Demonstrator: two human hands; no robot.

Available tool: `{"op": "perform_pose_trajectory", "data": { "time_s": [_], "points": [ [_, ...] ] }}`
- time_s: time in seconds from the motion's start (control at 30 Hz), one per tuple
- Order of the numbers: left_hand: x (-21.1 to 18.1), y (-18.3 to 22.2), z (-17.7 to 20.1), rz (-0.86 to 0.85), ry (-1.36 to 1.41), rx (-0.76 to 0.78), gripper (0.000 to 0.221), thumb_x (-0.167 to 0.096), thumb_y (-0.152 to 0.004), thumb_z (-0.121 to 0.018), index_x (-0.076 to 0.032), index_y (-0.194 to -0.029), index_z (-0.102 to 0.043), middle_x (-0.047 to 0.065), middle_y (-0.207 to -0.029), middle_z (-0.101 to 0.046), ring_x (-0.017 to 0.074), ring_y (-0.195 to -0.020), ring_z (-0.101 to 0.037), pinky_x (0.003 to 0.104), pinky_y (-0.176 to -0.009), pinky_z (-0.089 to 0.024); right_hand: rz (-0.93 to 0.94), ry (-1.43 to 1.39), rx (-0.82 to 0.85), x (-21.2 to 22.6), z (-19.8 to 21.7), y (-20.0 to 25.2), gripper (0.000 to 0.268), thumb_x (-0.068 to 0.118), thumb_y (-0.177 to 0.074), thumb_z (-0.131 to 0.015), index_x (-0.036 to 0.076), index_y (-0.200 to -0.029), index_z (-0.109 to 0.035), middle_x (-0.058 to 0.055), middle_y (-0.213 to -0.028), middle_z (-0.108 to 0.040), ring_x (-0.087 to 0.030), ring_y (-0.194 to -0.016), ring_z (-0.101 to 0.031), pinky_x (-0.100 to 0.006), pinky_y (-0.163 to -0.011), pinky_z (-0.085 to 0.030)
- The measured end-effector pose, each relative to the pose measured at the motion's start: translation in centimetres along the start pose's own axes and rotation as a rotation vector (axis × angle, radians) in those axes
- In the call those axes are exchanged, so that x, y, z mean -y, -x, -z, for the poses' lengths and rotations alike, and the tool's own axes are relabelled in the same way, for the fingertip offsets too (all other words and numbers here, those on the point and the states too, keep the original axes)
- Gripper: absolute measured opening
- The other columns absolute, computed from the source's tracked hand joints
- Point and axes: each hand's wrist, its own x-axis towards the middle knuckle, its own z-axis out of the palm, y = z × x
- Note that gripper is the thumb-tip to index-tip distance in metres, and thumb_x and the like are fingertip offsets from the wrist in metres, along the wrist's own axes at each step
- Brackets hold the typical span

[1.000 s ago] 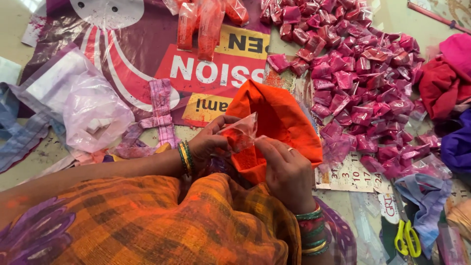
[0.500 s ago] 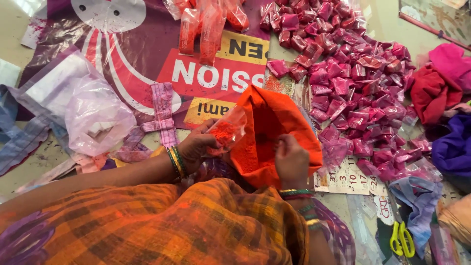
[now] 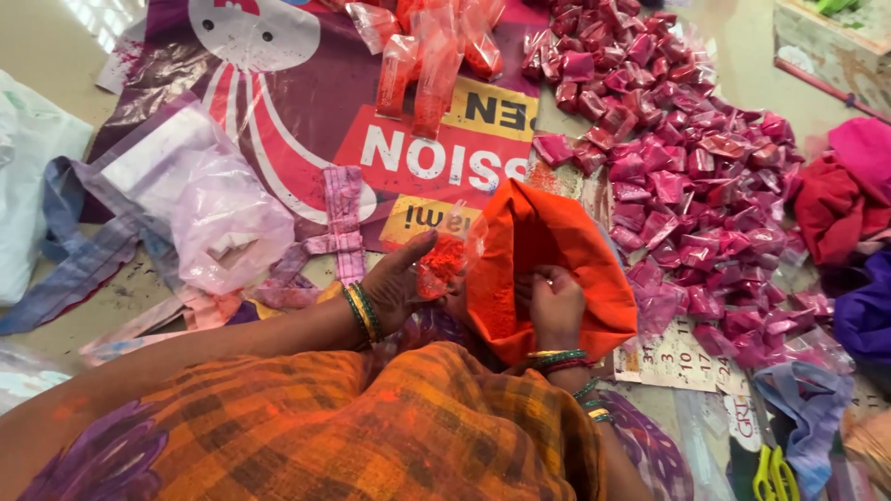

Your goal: The person scoops red powder from a container into small plastic pouches using a spoon.

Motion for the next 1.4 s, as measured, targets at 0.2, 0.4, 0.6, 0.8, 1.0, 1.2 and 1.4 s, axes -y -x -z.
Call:
{"op": "perform_pose_trajectory", "data": {
  "time_s": [0.2, 0.4, 0.6, 0.8, 1.0, 1.2, 1.4],
  "points": [
    [0.2, 0.1, -0.7, 0.038, -0.054, -0.071, 0.058, -0.053, -0.088, -0.073, -0.012, -0.129, -0.063, 0.007, -0.113, -0.074, 0.0228, -0.1, -0.073, 0.044, -0.092, -0.059, -0.249, -0.546, 0.096, 2.4, 0.2, 1.0, 0.021, -0.001, -0.098, -0.05, -0.007, -0.118, -0.055, -0.019, -0.104, -0.07, -0.032, -0.091, -0.075, -0.042, -0.079, -0.064],
    [0.9, -0.4, -0.8, 0.024, -0.128, -0.146, 0.058, -0.05, -0.085, -0.073, -0.015, -0.131, -0.064, 0.003, -0.12, -0.074, 0.0189, -0.105, -0.073, 0.039, -0.091, -0.06, -0.2, -0.729, 0.069, 5.2, 1.7, 2.7, 0.018, -0.003, -0.1, -0.045, -0.008, -0.114, -0.054, -0.026, -0.113, -0.07, -0.039, -0.105, -0.074, -0.047, -0.089, -0.063],
    [0.8, -0.6, -3.2, 0.018, -0.123, -0.093, 0.057, -0.045, -0.086, -0.075, -0.014, -0.131, -0.06, 0.003, -0.119, -0.072, 0.0175, -0.105, -0.072, 0.038, -0.086, -0.063, -0.145, -0.788, 0.037, 5.9, 3.7, 3.3, 0.016, -0.005, -0.099, -0.046, -0.007, -0.111, -0.055, -0.026, -0.111, -0.069, -0.041, -0.103, -0.074, -0.047, -0.087, -0.065],
    [0.7, -2.1, -5.1, 0.008, -0.328, -0.073, 0.058, -0.047, -0.088, -0.067, -0.018, -0.137, -0.055, 0.002, -0.119, -0.071, 0.0146, -0.105, -0.072, 0.035, -0.084, -0.063, -0.048, -0.791, 0.0, 9.6, 6.6, 5.1, 0.014, -0.004, -0.099, -0.048, -0.008, -0.11, -0.057, -0.026, -0.106, -0.069, -0.041, -0.1, -0.075, -0.047, -0.085, -0.066],
    [1.5, -3.2, -3.9, -0.032, -0.294, 0.048, 0.06, -0.044, -0.094, -0.066, -0.013, -0.144, -0.05, 0.008, -0.122, -0.068, 0.0195, -0.104, -0.069, 0.036, -0.082, -0.059, 0.046, -0.812, -0.03, 14.4, 8.1, 7.5, 0.016, -0.004, -0.102, -0.047, -0.009, -0.111, -0.06, -0.025, -0.107, -0.07, -0.039, -0.098, -0.076, -0.044, -0.084, -0.065],
    [0.9, -2.7, -4.3, 0.02, -0.359, -0.031, 0.06, -0.044, -0.094, -0.063, -0.012, -0.142, -0.05, 0.007, -0.127, -0.068, 0.0179, -0.108, -0.071, 0.035, -0.085, -0.062, 0.116, -0.668, -0.039, 16.8, 6.6, 9.8, 0.018, 0.0, -0.103, -0.047, -0.009, -0.114, -0.059, -0.026, -0.106, -0.07, -0.039, -0.097, -0.076, -0.044, -0.084, -0.066],
    [1.2, -3.2, -3.5, 0.008, -0.255, 0.053, 0.062, -0.046, -0.09, -0.069, -0.014, -0.141, -0.051, 0.006, -0.13, -0.066, 0.0174, -0.111, -0.07, 0.037, -0.091, -0.061, 0.6, 0.1, 0.096, 17.1, 5.2, 11.6, 0.024, -0.004, -0.103, -0.053, -0.003, -0.123, -0.064, -0.016, -0.112, -0.076, -0.026, -0.106, -0.078, -0.036, -0.093, -0.063]
  ]
}}
